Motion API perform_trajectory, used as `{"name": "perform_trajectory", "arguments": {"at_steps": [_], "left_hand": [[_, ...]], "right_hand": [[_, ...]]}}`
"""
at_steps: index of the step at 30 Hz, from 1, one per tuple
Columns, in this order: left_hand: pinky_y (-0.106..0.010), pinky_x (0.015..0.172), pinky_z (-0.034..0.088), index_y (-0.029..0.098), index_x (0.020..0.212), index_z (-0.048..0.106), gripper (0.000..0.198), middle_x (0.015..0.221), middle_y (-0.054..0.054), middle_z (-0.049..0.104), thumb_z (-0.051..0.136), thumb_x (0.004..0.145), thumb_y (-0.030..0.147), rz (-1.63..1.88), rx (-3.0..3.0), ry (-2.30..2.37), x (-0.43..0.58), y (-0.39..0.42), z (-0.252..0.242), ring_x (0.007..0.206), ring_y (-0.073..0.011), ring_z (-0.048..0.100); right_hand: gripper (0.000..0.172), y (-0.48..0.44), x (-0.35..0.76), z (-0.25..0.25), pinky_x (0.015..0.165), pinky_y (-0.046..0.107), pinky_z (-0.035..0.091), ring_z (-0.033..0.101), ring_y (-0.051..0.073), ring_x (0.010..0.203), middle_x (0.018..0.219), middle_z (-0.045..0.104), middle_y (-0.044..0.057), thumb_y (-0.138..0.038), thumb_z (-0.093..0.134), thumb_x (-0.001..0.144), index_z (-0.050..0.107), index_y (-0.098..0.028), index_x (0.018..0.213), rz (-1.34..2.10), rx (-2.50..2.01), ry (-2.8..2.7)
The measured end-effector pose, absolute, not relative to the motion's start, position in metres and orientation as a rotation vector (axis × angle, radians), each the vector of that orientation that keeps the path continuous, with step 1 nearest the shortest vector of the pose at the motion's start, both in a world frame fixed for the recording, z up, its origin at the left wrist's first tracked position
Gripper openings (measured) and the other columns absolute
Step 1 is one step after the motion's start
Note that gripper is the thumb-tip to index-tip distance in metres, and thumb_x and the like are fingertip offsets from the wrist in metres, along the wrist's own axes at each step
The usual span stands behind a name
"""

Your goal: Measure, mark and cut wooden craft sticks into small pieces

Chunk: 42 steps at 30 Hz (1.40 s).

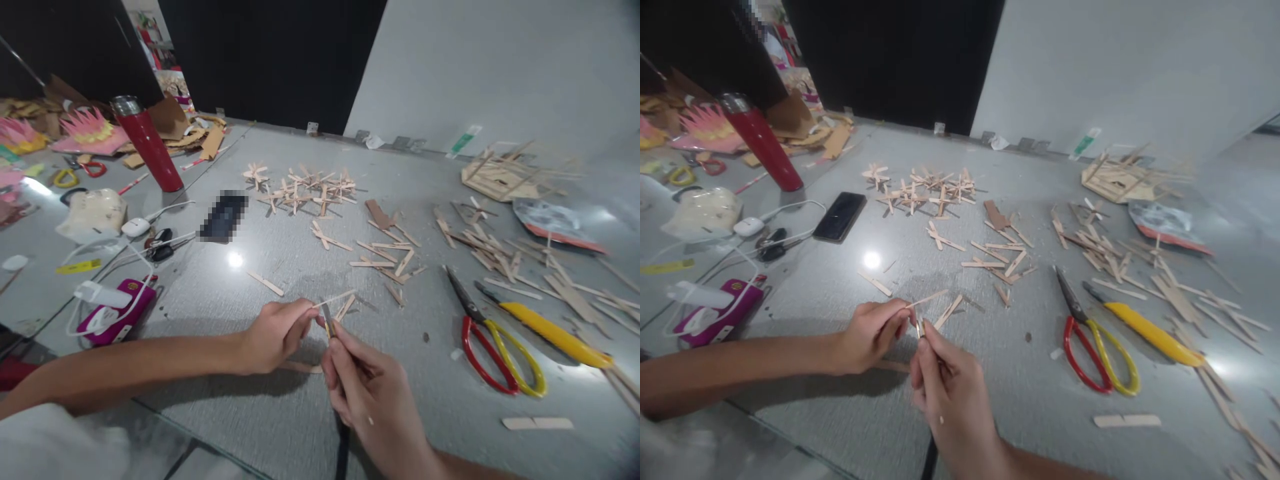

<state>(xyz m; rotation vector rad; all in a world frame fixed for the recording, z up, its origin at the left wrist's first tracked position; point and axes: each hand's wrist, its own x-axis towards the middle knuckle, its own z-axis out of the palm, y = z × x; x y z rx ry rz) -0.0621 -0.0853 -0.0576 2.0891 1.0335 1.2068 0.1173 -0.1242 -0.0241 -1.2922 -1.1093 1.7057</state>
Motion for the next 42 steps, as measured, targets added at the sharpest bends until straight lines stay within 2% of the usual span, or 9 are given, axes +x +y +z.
{"name": "perform_trajectory", "arguments": {"at_steps": [7,11,15,18,22,30,37,40,42], "left_hand": [[-0.017,0.051,0.041,0.016,0.095,0.062,0.043,0.058,0.006,0.052,0.027,0.115,0.031,1.085,2.259,1.209,-0.070,-0.082,-0.059,0.045,-0.0073,0.048],[-0.022,0.048,0.034,0.018,0.084,0.057,0.045,0.055,0.005,0.050,0.027,0.114,0.032,0.982,2.358,1.370,-0.074,-0.075,-0.069,0.043,-0.0101,0.045],[-0.023,0.049,0.035,0.019,0.084,0.056,0.043,0.054,0.004,0.051,0.028,0.113,0.034,0.849,2.419,1.397,-0.074,-0.067,-0.080,0.044,-0.0127,0.049],[-0.024,0.051,0.038,0.018,0.087,0.057,0.039,0.055,0.003,0.052,0.031,0.112,0.032,0.763,2.415,1.439,-0.072,-0.065,-0.082,0.046,-0.0138,0.051],[-0.026,0.051,0.036,0.020,0.084,0.057,0.038,0.055,0.003,0.052,0.031,0.110,0.029,0.726,2.357,1.545,-0.073,-0.063,-0.080,0.046,-0.0138,0.048],[-0.026,0.052,0.036,0.020,0.082,0.056,0.034,0.055,0.003,0.050,0.035,0.108,0.026,0.733,2.296,1.683,-0.083,-0.058,-0.084,0.045,-0.0133,0.046],[-0.024,0.054,0.040,0.020,0.083,0.057,0.034,0.055,0.004,0.050,0.035,0.108,0.030,0.719,2.325,1.638,-0.082,-0.061,-0.088,0.046,-0.0134,0.048],[-0.024,0.051,0.036,0.020,0.081,0.055,0.038,0.053,0.005,0.046,0.032,0.109,0.029,0.762,2.300,1.662,-0.083,-0.061,-0.086,0.044,-0.0120,0.043],[-0.023,0.051,0.035,0.020,0.081,0.055,0.037,0.054,0.006,0.047,0.033,0.109,0.028,0.796,2.289,1.658,-0.084,-0.062,-0.084,0.045,-0.0109,0.043]], "right_hand": [[0.055,-0.089,0.126,0.002,0.036,0.019,0.023,0.031,0.003,0.038,0.057,0.047,-0.008,-0.069,0.074,0.082,0.071,-0.015,0.092,1.870,-1.253,-1.295],[0.056,-0.069,0.131,-0.001,0.035,0.016,0.012,0.019,0.001,0.039,0.059,0.042,-0.012,-0.069,0.080,0.075,0.064,-0.019,0.096,2.101,-1.279,-1.180],[0.060,-0.084,0.118,-0.024,0.035,0.016,0.010,0.017,0.001,0.040,0.059,0.040,-0.014,-0.072,0.080,0.070,0.057,-0.021,0.093,1.988,-1.332,-0.970],[0.056,-0.109,0.107,-0.034,0.037,0.018,0.026,0.031,0.004,0.042,0.065,0.045,-0.010,-0.073,0.075,0.076,0.053,-0.023,0.089,1.869,-1.303,-0.933],[0.047,-0.122,0.107,-0.031,0.058,0.026,0.049,0.058,0.012,0.059,0.068,0.057,-0.006,-0.066,0.068,0.089,0.057,-0.021,0.100,1.914,-1.198,-1.081],[0.055,-0.075,0.138,-0.036,0.053,0.025,0.047,0.054,0.010,0.052,0.066,0.058,-0.005,-0.062,0.087,0.072,0.063,-0.017,0.090,2.022,-1.231,-1.121],[0.055,-0.129,0.119,-0.024,0.054,0.028,0.056,0.062,0.008,0.055,0.109,0.068,0.005,-0.069,0.072,0.087,0.059,-0.020,0.107,2.177,-1.118,-1.017],[0.054,-0.107,0.125,-0.022,0.054,0.028,0.055,0.065,0.010,0.056,0.101,0.070,0.005,-0.069,0.073,0.085,0.060,-0.019,0.101,2.198,-1.165,-1.182],[0.049,-0.079,0.138,-0.022,0.058,0.027,0.053,0.066,0.013,0.063,0.080,0.069,0.002,-0.063,0.078,0.081,0.060,-0.018,0.087,2.148,-1.208,-1.410]]}}
